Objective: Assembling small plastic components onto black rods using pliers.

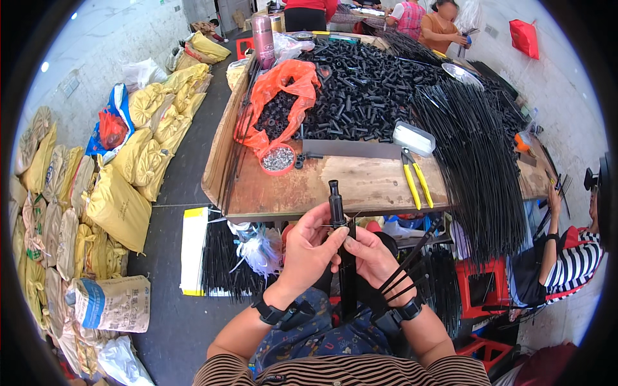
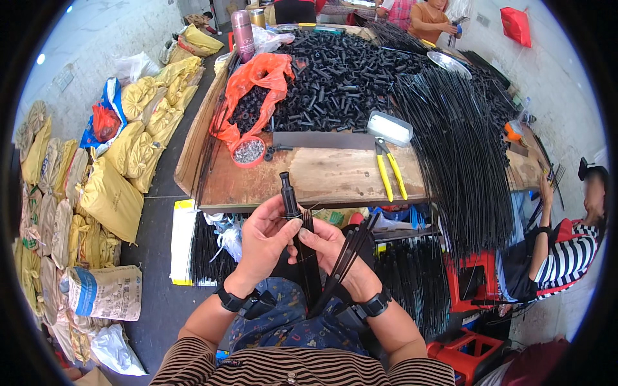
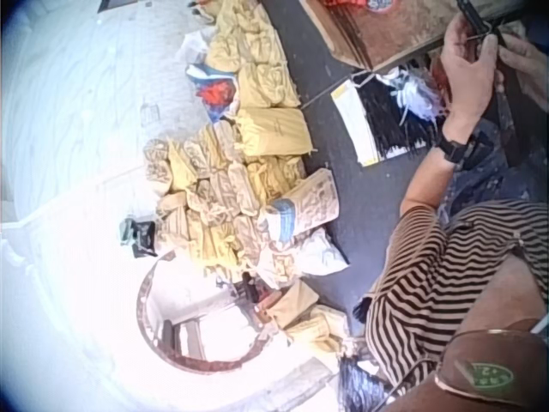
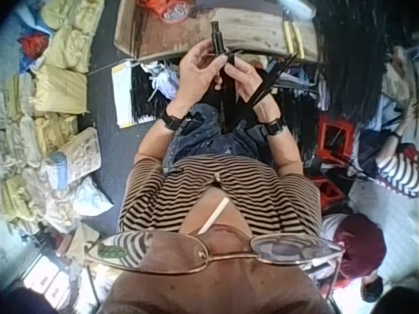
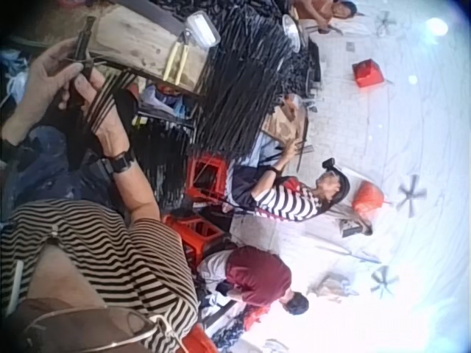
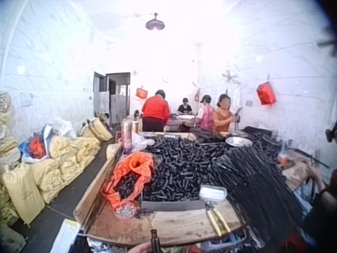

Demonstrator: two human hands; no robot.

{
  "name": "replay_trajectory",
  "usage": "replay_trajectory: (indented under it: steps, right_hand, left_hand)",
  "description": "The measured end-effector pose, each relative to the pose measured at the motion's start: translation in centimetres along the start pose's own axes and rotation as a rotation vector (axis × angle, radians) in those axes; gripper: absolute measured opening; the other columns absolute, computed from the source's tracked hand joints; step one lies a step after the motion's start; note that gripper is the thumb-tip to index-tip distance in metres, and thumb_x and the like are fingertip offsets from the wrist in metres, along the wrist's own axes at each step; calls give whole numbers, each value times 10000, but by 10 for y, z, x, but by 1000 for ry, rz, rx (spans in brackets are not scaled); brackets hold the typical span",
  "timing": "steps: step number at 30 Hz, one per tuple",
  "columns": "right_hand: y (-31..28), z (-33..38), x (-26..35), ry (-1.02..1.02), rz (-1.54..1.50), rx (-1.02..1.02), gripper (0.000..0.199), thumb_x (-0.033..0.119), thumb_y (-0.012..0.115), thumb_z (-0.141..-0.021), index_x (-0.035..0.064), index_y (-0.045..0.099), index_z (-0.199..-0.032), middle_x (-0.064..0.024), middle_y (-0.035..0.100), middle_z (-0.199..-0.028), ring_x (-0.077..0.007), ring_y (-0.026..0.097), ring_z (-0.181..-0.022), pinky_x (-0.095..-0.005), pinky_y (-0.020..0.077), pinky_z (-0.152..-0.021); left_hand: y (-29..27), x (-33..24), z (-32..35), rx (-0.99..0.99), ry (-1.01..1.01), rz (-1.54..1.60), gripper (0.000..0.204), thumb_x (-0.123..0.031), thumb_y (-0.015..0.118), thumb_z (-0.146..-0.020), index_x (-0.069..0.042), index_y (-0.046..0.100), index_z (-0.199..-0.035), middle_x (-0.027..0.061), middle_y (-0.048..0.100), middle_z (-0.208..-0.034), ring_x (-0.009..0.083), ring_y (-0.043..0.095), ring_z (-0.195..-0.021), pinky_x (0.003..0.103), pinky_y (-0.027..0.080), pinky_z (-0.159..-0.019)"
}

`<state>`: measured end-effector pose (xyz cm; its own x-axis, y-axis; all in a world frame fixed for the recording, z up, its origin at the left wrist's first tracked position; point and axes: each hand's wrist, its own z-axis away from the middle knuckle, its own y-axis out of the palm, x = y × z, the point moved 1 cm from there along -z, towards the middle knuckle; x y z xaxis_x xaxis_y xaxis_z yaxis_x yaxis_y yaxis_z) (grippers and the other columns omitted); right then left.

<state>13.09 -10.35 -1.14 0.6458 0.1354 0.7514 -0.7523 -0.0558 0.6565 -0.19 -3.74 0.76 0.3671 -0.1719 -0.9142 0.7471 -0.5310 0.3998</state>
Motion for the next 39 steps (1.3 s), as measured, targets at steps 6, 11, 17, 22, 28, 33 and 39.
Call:
replay_trajectory:
  steps: [6, 11, 17, 22, 28, 33, 39]
  right_hand:
    - [-2, 0, -3, -15, 34, -3, 260, 202, 581, -962, 27, 585, -1154, -23, 608, -937, -137, 600, -842, -331, 547, -756]
    - [-5, 0, -1, -2, -19, 23, 270, 215, 589, -958, 26, 584, -1150, -34, 606, -933, -144, 603, -837, -344, 550, -765]
    - [-5, -2, 1, 45, -34, 27, 318, 217, 619, -934, 30, 552, -1183, -51, 592, -962, -172, 602, -838, -356, 538, -754]
    - [-3, -4, -1, 6, -29, -10, 286, 201, 599, -944, 51, 547, -1182, -45, 590, -973, -164, 604, -841, -350, 541, -760]
    - [-1, -6, -4, -197, 26, -350, 274, 155, 572, -959, 44, 539, -1208, -38, 619, -961, -147, 623, -799, -312, 554, -754]
    - [16, -17, -20, -438, 251, -411, 347, 62, 556, -961, -3, 513, -1300, -12, 640, -987, -65, 596, -802, -210, 498, -720]
    - [19, -18, -17, -531, 410, -452, 355, 35, 597, -935, -16, 529, -1280, -34, 628, -1090, -67, 587, -933, -229, 467, -850]
  left_hand:
    - [10, 2, 3, -115, 79, -156, 502, -9, 639, -884, 51, 421, -1332, 100, 595, -1152, 67, 584, -737, 185, 493, -484]
    - [1, 2, -2, -18, -31, -14, 467, -3, 670, -862, 45, 491, -1291, 107, 640, -1064, 79, 612, -687, 202, 484, -452]
    - [-23, 8, -16, 189, -237, 182, 357, -15, 624, -884, 10, 567, -1236, 123, 672, -1066, 142, 633, -585, 252, 545, -504]
    - [-30, 18, -20, 214, -278, 229, 439, -19, 595, -902, -8, 495, -1329, 154, 599, -1230, 158, 652, -662, 250, 551, -560]
    - [-29, -9, 2, 345, -330, -63, 913, -55, 708, -834, -47, 108, -1521, 194, 353, -1456, 227, 517, -1216, 360, 385, -1057]
    - [1, -14, 4, 253, -60, -458, 850, -52, 717, -819, -26, 191, -1486, 105, 485, -1306, 147, 497, -1146, 283, 390, -998]
    - [2, -9, -23, 64, 63, -526, 267, -203, 501, -993, 28, 580, -1102, 128, 666, -945, 183, 620, -846, 334, 481, -774]
